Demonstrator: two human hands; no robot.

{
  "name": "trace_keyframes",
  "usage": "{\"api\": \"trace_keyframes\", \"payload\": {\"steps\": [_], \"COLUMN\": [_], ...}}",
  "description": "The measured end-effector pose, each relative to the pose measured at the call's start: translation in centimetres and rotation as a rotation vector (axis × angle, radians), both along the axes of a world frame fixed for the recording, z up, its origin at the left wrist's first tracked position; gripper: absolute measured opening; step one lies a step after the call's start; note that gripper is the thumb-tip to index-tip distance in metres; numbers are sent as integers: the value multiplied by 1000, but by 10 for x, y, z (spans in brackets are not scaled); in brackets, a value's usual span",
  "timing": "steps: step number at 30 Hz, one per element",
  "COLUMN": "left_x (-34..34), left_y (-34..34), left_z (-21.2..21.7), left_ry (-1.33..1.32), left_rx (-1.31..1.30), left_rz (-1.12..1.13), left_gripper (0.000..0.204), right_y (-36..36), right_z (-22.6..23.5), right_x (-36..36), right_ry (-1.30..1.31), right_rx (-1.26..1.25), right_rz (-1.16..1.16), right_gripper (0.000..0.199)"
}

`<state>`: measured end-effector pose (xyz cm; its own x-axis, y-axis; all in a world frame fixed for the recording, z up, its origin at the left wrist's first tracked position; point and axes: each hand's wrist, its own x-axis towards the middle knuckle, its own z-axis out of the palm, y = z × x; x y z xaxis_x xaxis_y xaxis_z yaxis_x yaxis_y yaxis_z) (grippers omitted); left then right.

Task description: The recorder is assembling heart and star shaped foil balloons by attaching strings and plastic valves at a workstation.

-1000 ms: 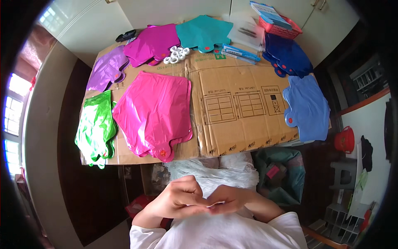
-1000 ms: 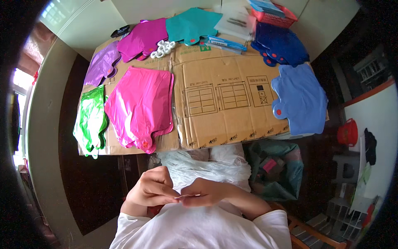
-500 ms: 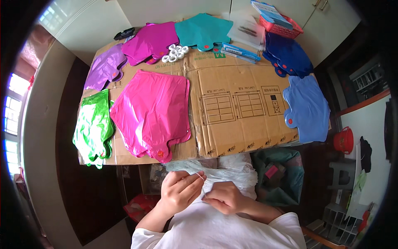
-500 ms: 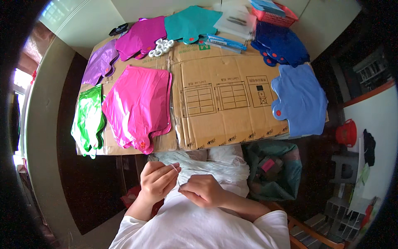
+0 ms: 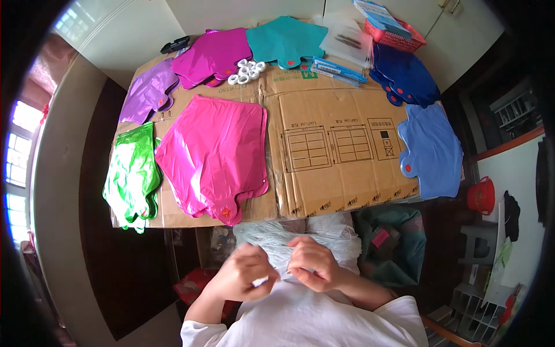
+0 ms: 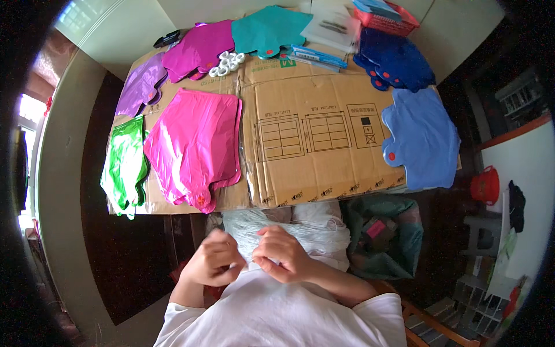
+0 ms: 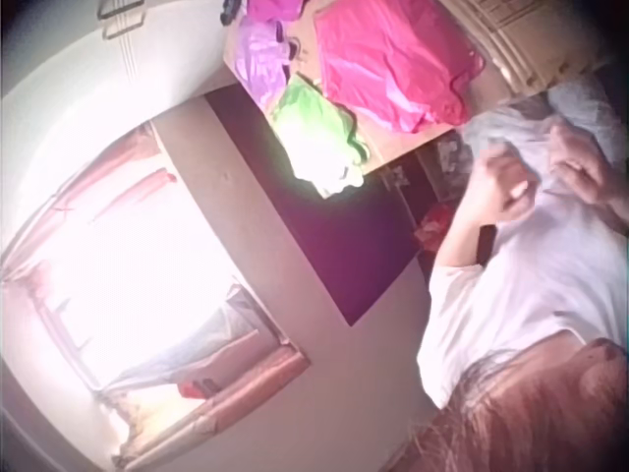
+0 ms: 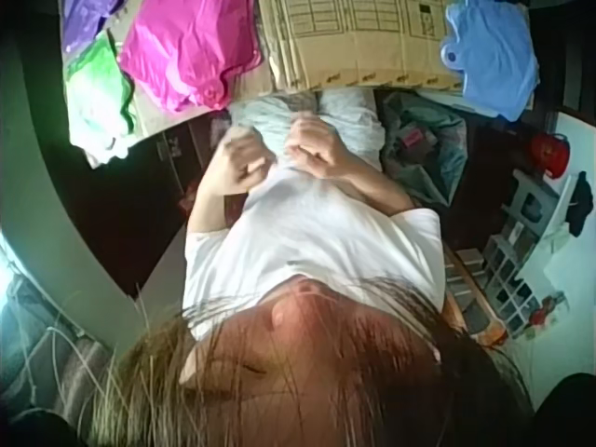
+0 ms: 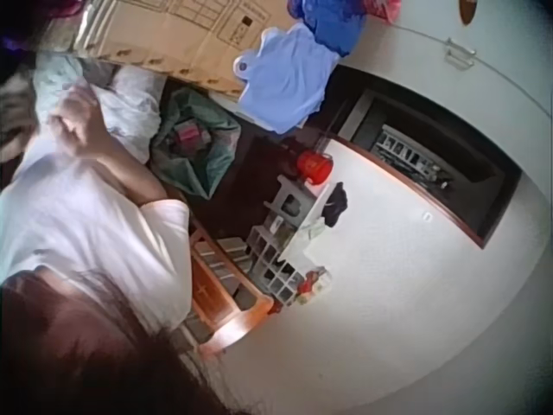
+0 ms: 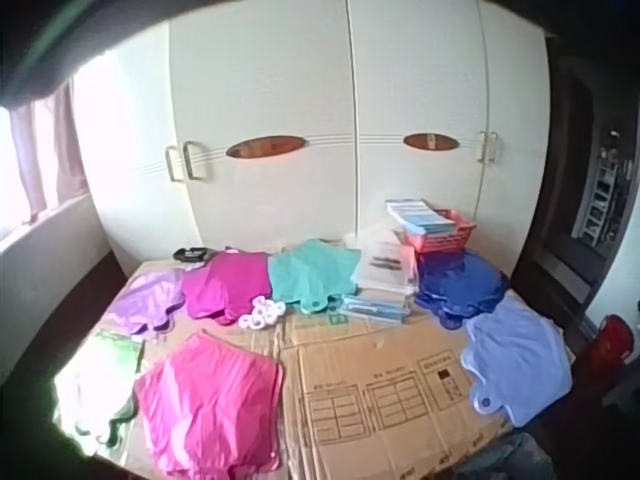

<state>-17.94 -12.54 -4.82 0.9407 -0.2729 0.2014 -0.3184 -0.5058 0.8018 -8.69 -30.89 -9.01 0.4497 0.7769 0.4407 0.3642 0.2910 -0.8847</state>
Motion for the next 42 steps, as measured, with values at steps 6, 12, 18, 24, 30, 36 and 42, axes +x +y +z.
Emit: {"api": "trace_keyframes", "payload": {"steps": [6,12,18,24,30,36,42], "left_x": [-6,-27,-31,-52,-64,-57,-64], "left_y": [-5,16,17,9,37,34,33], "left_z": [-6,-7,-2,-27,-32,-37,-36], "left_ry": [-155,207,42,162,225,112,207], "left_rx": [26,-865,448,-1274,-406,-145,-1016], "left_rz": [413,54,325,557,385,790,483], "left_gripper": [10,11,13,17,13,8,11], "right_y": [18,24,39,65,70,78,84], "right_z": [-20,-13,-29,-49,-36,-52,-53], "right_x": [-14,-7,-21,-30,-19,-33,-21], "right_ry": [-70,-217,-191,-220,-221,-178,-184], "right_rx": [-87,-81,-99,-89,-83,-119,-98], "right_rz": [69,39,52,59,52,104,58], "right_gripper": [6,4,6,10,6,10,10]}}
